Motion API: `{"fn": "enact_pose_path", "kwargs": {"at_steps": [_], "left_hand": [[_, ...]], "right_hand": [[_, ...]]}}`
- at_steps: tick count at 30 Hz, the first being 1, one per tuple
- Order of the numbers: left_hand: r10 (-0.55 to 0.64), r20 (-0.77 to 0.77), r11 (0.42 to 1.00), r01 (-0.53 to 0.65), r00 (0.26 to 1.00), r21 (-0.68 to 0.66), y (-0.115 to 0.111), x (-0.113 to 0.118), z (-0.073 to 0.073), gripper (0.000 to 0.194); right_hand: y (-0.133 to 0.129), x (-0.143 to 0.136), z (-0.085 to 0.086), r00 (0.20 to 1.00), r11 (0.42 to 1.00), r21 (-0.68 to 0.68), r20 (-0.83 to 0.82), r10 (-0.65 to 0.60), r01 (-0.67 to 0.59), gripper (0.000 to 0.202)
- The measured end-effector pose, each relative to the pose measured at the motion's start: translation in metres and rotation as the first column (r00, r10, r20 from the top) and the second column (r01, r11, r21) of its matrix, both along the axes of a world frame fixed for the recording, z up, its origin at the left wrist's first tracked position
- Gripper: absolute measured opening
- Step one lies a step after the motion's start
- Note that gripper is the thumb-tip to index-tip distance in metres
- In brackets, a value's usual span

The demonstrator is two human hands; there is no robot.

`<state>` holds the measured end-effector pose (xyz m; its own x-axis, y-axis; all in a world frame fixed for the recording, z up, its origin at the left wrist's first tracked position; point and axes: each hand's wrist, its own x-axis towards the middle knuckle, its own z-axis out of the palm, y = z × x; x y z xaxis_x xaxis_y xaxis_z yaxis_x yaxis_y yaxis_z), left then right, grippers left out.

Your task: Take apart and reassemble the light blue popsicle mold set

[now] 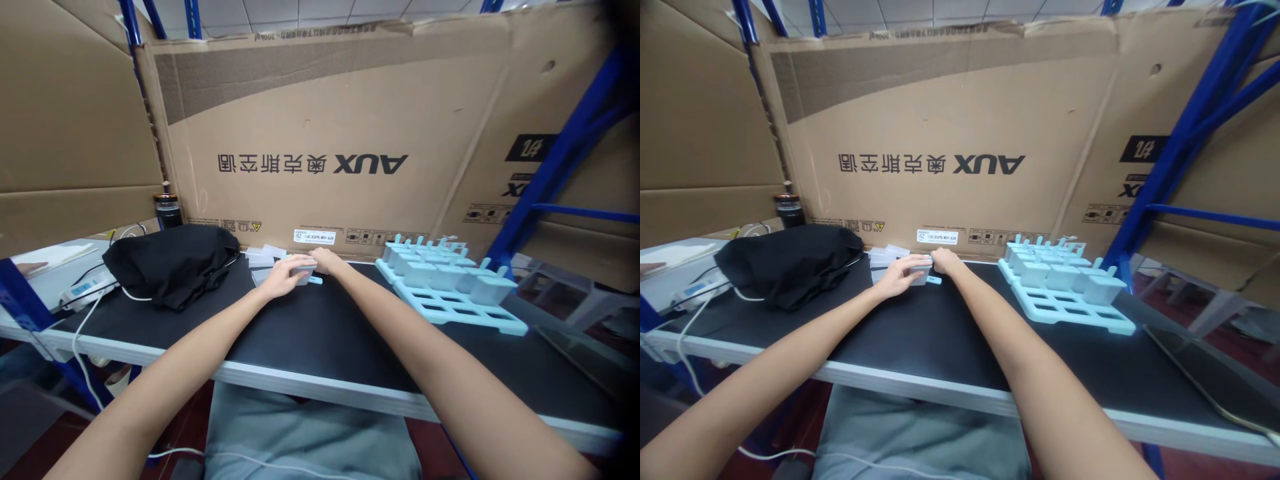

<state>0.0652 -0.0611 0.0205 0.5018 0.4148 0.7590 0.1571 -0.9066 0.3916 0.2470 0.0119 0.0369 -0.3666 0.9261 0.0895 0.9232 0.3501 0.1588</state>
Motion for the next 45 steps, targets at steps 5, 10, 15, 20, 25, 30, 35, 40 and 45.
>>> {"fn": "enact_pose_path", "kwargs": {"at_steps": [5,10,15,20,25,30,35,40,45], "left_hand": [[0.032,0.000,0.999,-0.032,0.999,0.009,0.001,0.003,-0.003,0.029],[0.068,0.022,0.997,-0.067,0.997,-0.027,0.003,0.003,-0.002,0.028],[0.081,0.089,0.978,-0.061,0.993,-0.201,0.006,0.004,-0.006,0.026],[0.049,0.282,0.887,0.088,0.958,-0.454,0.007,0.007,-0.013,0.042],[0.079,0.302,0.856,0.090,0.950,-0.509,0.006,0.006,-0.011,0.044],[0.122,0.275,0.839,0.049,0.954,-0.542,0.008,0.004,-0.012,0.047],[0.061,0.302,0.858,0.105,0.952,-0.503,0.012,0.003,-0.015,0.042],[0.084,0.163,0.907,-0.007,0.983,-0.421,0.008,-0.001,-0.014,0.042],[-0.055,0.132,0.910,0.104,0.990,-0.401,0.002,-0.002,-0.013,0.049]], "right_hand": [[0.002,-0.001,0.009,0.999,1.000,-0.016,-0.034,0.008,-0.008,0.024],[-0.008,0.012,0.031,0.981,0.997,0.073,-0.189,0.044,-0.030,0.013],[-0.041,0.025,0.057,0.825,0.977,0.119,-0.523,0.215,-0.179,0.026],[-0.074,0.014,0.061,0.520,0.889,0.146,-0.765,0.380,-0.434,0.034],[-0.078,-0.001,0.046,0.573,0.874,0.200,-0.687,0.448,-0.443,0.034],[-0.077,-0.007,0.023,0.629,0.882,0.335,-0.618,0.472,-0.333,0.039],[-0.084,-0.014,0.000,0.723,0.917,0.278,-0.565,0.398,-0.287,0.053],[-0.087,-0.021,-0.009,0.737,0.946,0.230,-0.594,0.322,-0.228,0.059],[-0.088,-0.019,-0.011,0.718,0.954,0.214,-0.628,0.300,-0.210,0.061]]}}
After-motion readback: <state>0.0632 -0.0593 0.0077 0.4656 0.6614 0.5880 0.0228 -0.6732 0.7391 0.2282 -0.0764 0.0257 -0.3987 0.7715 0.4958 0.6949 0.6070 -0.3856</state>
